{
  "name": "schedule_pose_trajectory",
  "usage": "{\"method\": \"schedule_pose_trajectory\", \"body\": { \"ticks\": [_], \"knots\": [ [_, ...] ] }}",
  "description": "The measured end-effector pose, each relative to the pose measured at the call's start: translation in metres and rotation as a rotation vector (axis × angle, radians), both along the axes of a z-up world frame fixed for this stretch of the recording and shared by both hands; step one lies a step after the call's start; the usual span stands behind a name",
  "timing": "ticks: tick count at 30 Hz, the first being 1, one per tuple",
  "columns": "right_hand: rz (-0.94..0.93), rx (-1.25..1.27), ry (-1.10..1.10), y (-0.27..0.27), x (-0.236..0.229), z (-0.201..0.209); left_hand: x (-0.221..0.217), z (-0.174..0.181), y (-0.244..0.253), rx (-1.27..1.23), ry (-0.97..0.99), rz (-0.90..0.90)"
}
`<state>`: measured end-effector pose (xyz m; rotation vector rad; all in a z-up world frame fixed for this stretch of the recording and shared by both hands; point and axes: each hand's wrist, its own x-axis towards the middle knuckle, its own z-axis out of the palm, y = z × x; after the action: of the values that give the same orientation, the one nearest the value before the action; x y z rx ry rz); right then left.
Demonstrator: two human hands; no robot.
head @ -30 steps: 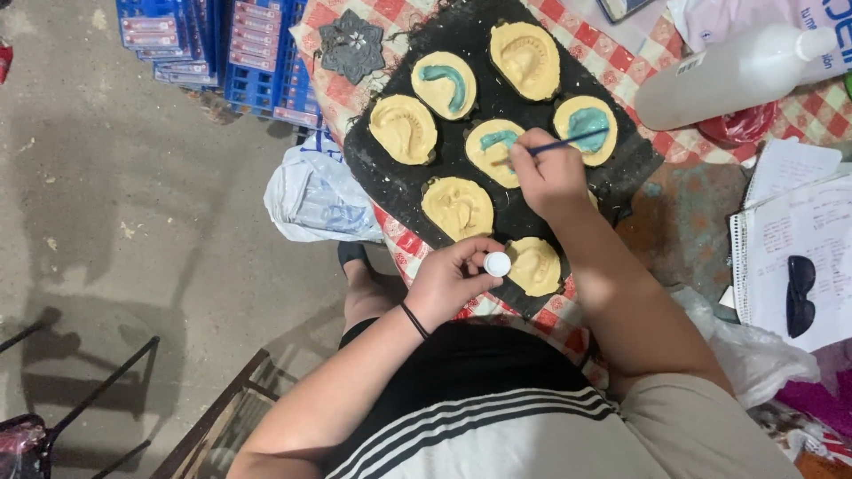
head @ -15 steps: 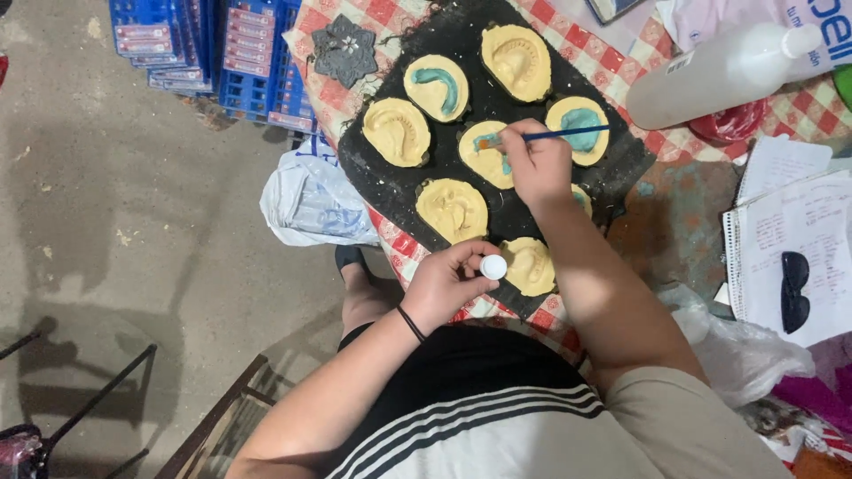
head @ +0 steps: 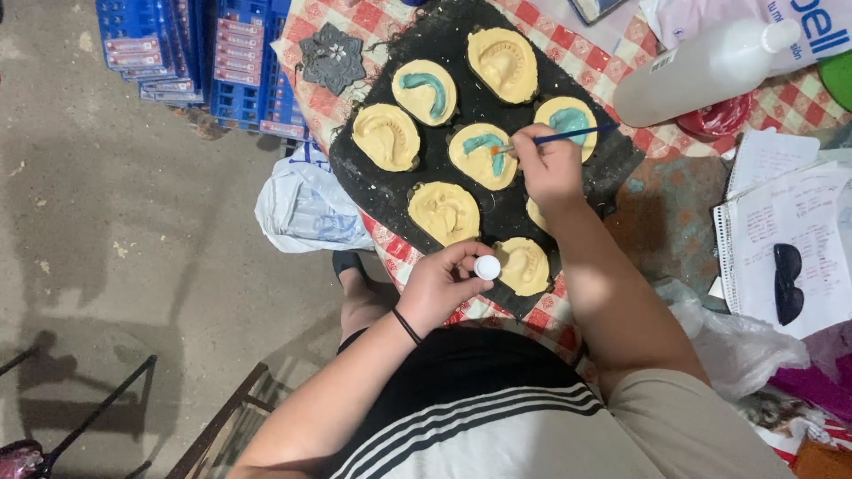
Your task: The person paints the inside of several yellow molds with a blue substance using a brush. They dip the brush into a small container and apply the paint to each mold cavity. Later, the person cleans the brush with a cloth.
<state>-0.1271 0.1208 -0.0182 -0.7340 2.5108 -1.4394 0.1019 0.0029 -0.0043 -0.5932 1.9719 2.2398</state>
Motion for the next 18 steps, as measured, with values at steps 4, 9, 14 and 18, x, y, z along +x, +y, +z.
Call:
{"method": "schedule_pose_trajectory", "body": {
  "ticks": [4,9,14,18],
  "knots": [
    [0.047,0.07,-0.116,0.002,0.005,0.007,0.0,0.001,0.002,-0.003,0.004,-0.011],
    [0.149,-0.064,0.278,0.004,0.012,-0.005,0.0,0.003,0.001,-0.002,-0.008,-0.016],
    [0.264,0.026,0.251,0.031,0.026,0.003,-0.002,0.007,-0.002,0.006,-0.009,-0.009],
    [0.196,0.074,0.276,0.052,0.02,-0.007,-0.001,0.003,0.0,-0.002,-0.02,-0.009]
  ]
}}
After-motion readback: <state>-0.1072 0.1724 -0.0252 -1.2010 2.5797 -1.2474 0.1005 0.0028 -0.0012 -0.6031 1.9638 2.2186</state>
